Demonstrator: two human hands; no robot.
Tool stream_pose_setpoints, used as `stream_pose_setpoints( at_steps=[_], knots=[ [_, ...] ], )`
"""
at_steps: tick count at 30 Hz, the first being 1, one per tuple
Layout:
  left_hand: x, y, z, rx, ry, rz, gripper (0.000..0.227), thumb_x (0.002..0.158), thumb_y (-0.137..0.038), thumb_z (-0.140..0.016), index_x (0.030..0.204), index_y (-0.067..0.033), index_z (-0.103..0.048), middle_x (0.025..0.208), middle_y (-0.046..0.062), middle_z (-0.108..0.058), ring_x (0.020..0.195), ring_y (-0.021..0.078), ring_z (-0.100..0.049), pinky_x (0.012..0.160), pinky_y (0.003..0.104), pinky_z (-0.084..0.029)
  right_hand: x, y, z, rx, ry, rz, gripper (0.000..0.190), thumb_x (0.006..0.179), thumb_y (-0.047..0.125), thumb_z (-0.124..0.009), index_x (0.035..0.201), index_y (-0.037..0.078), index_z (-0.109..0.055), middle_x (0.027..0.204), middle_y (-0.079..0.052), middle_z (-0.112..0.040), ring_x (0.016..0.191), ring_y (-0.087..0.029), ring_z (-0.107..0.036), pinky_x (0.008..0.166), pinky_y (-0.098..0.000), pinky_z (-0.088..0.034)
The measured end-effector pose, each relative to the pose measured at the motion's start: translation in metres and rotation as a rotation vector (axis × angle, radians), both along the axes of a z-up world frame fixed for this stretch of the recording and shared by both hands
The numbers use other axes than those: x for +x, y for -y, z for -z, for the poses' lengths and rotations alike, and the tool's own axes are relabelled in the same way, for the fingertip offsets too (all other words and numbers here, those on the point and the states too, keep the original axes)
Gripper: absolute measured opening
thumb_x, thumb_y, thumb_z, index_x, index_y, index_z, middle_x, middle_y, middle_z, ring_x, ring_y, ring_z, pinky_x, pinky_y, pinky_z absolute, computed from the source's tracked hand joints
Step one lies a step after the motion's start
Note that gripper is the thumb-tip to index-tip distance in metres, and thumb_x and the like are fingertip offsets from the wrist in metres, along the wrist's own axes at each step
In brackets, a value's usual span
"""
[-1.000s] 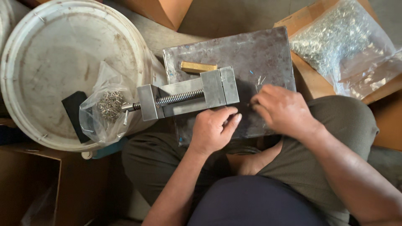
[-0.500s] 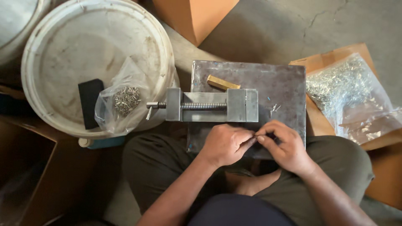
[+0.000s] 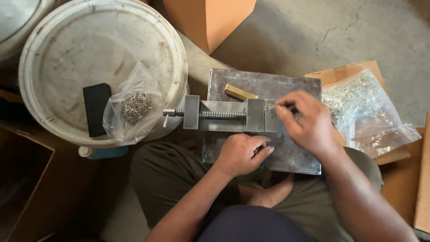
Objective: The person sits on the floor and uses a bench vise to bend small metal pins. They pick up pins from a plastic bag, insert them into the vise, tighten the handle to bend them, and then place the bent pins on the metal plate.
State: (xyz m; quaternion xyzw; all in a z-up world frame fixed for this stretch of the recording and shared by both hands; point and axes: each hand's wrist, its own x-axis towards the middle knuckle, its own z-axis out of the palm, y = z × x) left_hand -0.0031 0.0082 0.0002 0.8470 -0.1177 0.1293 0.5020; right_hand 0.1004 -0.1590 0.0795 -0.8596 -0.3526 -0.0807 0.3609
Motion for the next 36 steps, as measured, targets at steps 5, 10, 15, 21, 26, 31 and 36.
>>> stream_pose_setpoints(
  at_steps=[5, 10, 15, 21, 26, 31, 36],
  knots=[
    [-0.002, -0.002, 0.001, 0.002, -0.076, 0.004, 0.027, 0.092, -0.034, -0.07, 0.104, -0.0098, -0.076, 0.079, 0.012, -0.074, 0.073, 0.032, -0.073, 0.068, 0.042, -0.058, 0.01, -0.017, -0.013, -0.077, 0.012, -0.05, 0.008, 0.095, 0.009, -0.072, 0.1, 0.003, -0.071, 0.095, -0.012, -0.07, 0.086, -0.029, -0.069, 0.075, -0.0363, -0.054],
    [-0.002, -0.004, -0.003, 0.004, -0.063, 0.004, 0.026, 0.092, -0.032, -0.071, 0.102, -0.0097, -0.077, 0.08, 0.011, -0.075, 0.073, 0.0318, -0.073, 0.067, 0.041, -0.057, 0.01, -0.019, -0.018, -0.131, -0.001, -0.061, 0.008, 0.093, 0.01, -0.073, 0.099, 0.004, -0.071, 0.094, -0.011, -0.069, 0.082, -0.028, -0.069, 0.071, -0.0367, -0.054],
    [-0.001, -0.004, -0.006, -0.014, -0.11, 0.008, 0.024, 0.092, -0.031, -0.071, 0.101, -0.01, -0.077, 0.077, 0.01, -0.074, 0.071, 0.0294, -0.074, 0.066, 0.039, -0.058, 0.016, -0.017, -0.022, -0.202, 0.038, -0.104, 0.01, 0.091, 0.01, -0.072, 0.1, 0.005, -0.069, 0.097, -0.012, -0.07, 0.084, -0.032, -0.069, 0.072, -0.0397, -0.055],
    [0.002, -0.003, -0.009, -0.007, -0.09, 0.001, 0.024, 0.092, -0.031, -0.071, 0.1, -0.0098, -0.077, 0.077, 0.01, -0.074, 0.071, 0.03, -0.073, 0.065, 0.039, -0.058, 0.019, -0.017, -0.024, -0.243, 0.074, -0.116, 0.012, 0.089, 0.011, -0.074, 0.099, 0.007, -0.071, 0.096, -0.012, -0.069, 0.084, -0.034, -0.069, 0.072, -0.0423, -0.055],
    [0.002, -0.004, -0.006, 0.0, -0.103, 0.003, 0.025, 0.091, -0.032, -0.072, 0.101, -0.0096, -0.077, 0.075, 0.013, -0.072, 0.07, 0.032, -0.072, 0.065, 0.04, -0.057, 0.022, -0.017, -0.023, -0.259, 0.129, -0.186, 0.014, 0.086, 0.011, -0.075, 0.099, 0.007, -0.071, 0.094, -0.011, -0.068, 0.084, -0.033, -0.069, 0.072, -0.0419, -0.055],
    [0.002, -0.004, -0.007, -0.036, -0.107, 0.004, 0.026, 0.092, -0.033, -0.071, 0.101, -0.0096, -0.077, 0.074, 0.014, -0.072, 0.069, 0.0325, -0.072, 0.064, 0.041, -0.057, 0.019, -0.015, -0.022, -0.242, 0.102, -0.167, 0.012, 0.09, 0.011, -0.075, 0.101, 0.006, -0.073, 0.096, -0.011, -0.07, 0.084, -0.032, -0.069, 0.072, -0.0403, -0.055],
    [0.004, -0.007, -0.003, -0.01, -0.027, 0.032, 0.024, 0.093, -0.032, -0.072, 0.1, -0.0092, -0.076, 0.08, 0.015, -0.072, 0.072, 0.0343, -0.071, 0.065, 0.042, -0.056, 0.022, 0.012, -0.002, -0.092, -0.057, -0.026, 0.015, 0.097, 0.008, -0.069, 0.111, 0.005, -0.073, 0.106, -0.012, -0.07, 0.088, -0.025, -0.07, 0.075, -0.0339, -0.056]
  ],
)
